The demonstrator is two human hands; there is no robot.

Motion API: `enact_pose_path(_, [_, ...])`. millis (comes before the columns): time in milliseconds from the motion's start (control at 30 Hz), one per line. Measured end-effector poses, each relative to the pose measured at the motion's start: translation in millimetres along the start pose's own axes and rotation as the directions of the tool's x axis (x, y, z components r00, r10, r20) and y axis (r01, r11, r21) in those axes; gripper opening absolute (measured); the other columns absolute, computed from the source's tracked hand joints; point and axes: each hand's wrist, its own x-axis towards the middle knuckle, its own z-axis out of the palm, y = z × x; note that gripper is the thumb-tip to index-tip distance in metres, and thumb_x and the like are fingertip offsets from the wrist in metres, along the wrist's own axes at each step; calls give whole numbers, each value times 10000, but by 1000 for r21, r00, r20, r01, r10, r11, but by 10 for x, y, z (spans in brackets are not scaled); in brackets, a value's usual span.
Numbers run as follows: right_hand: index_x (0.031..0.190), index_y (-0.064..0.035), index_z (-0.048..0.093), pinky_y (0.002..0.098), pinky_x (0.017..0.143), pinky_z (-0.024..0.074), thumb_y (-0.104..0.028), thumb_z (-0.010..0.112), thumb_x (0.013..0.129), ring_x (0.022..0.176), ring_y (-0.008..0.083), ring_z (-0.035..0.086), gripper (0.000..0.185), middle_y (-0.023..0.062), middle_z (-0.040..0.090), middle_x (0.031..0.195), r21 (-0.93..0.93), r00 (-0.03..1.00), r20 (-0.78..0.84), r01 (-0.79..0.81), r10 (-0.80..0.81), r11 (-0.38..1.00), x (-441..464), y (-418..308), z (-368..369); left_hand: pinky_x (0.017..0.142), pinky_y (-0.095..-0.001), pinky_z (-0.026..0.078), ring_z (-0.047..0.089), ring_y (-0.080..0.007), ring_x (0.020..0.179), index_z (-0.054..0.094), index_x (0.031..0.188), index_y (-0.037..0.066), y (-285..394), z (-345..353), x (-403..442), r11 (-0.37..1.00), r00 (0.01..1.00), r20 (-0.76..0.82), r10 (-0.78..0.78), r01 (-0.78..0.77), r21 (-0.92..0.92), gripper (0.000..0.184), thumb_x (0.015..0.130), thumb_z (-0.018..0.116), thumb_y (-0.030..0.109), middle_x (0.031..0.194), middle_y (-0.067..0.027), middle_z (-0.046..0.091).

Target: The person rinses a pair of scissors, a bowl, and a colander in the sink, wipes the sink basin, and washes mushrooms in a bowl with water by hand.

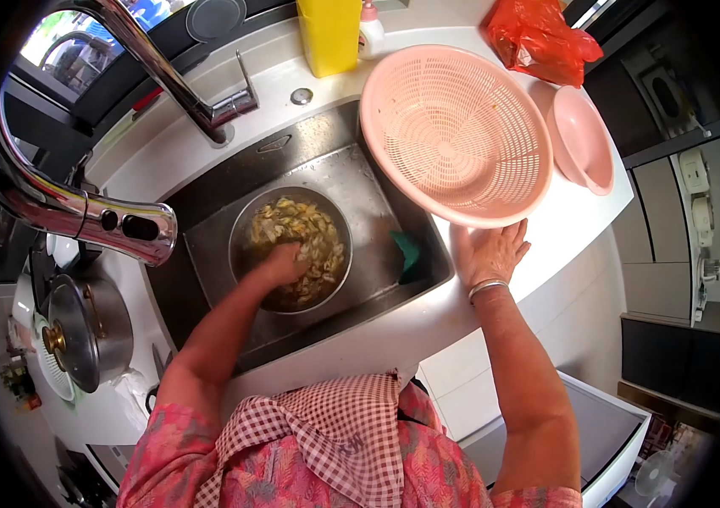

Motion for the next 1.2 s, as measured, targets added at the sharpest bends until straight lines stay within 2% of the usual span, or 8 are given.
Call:
enact_pose_path(100, [1482,-38,428,611,1194,129,-755,473,898,1492,393,194,926,224,291,1546,-22,1000,3,-1,1,1000,3,-4,-3,1042,-464,445,653,-412,1088,667,1179,28,324,-120,-201,1000,980,-200,-20,20,-2,487,855,714,389,1041,-257,706])
enact_pose_path(200, [1481,-39,430,611,1192,132,-750,473,902,1485,397,204,919,227,287,1549,-16,1000,5,8,-8,1000,1,3,-3,1100,-480,390,607,-395,1192,668,1196,62,793,-485,-421,946,999,-47,-23,37,323,531,859,688,471,1195,-252,670])
enact_pose_path(300, [1485,-40,424,616,1194,130,-760,475,894,1491,401,194,933,226,281,1555,-17,1000,24,1,-1,1000,6,-10,-15,1152,-487,331,519,-379,1314,662,1248,97,688,-400,-382,773,835,-314,452,-191,604,572,849,677,507,1397,-227,562])
enact_pose_path(600, [1499,-44,406,637,1199,104,-780,470,881,1508,399,166,964,227,271,1563,8,1000,19,-13,12,1000,12,5,-1,1078,-447,447,491,-388,1358,619,1313,84,785,-67,197,827,992,117,47,-104,552,559,789,740,237,1456,-226,514])
enact_pose_path(800, [1493,-32,410,641,1196,108,-753,482,891,1506,395,167,942,220,276,1563,4,999,40,-8,7,1000,0,-37,-66,1012,-462,485,633,-394,1164,675,1194,5,499,21,31,992,999,-11,-44,45,119,386,858,683,196,1239,-285,639])
enact_pose_path(900, [1488,-31,420,640,1192,115,-739,488,897,1504,393,170,925,216,280,1563,1,1000,12,-10,10,1000,-3,-35,-27,1073,-491,431,589,-382,1240,680,1193,27,906,-226,-253,961,975,16,-221,216,172,418,869,702,290,1272,-265,634])
enact_pose_path(1100, [1501,-33,410,625,1197,101,-751,484,895,1511,397,155,942,228,262,1579,-1,1000,22,2,-2,1000,1,-12,0,1192,-636,166,339,-382,1453,581,1343,114,857,-165,-330,740,907,-57,418,-303,600,660,786,773,411,1504,-195,451])
enact_pose_path(1200, [1501,-35,412,611,1202,98,-760,483,891,1513,399,150,950,233,252,1585,17,1000,19,4,-4,1000,-7,-21,-36,1193,-659,140,320,-395,1454,557,1355,139,832,-172,-88,702,936,-51,349,-225,675,712,746,793,423,1530,-183,400])
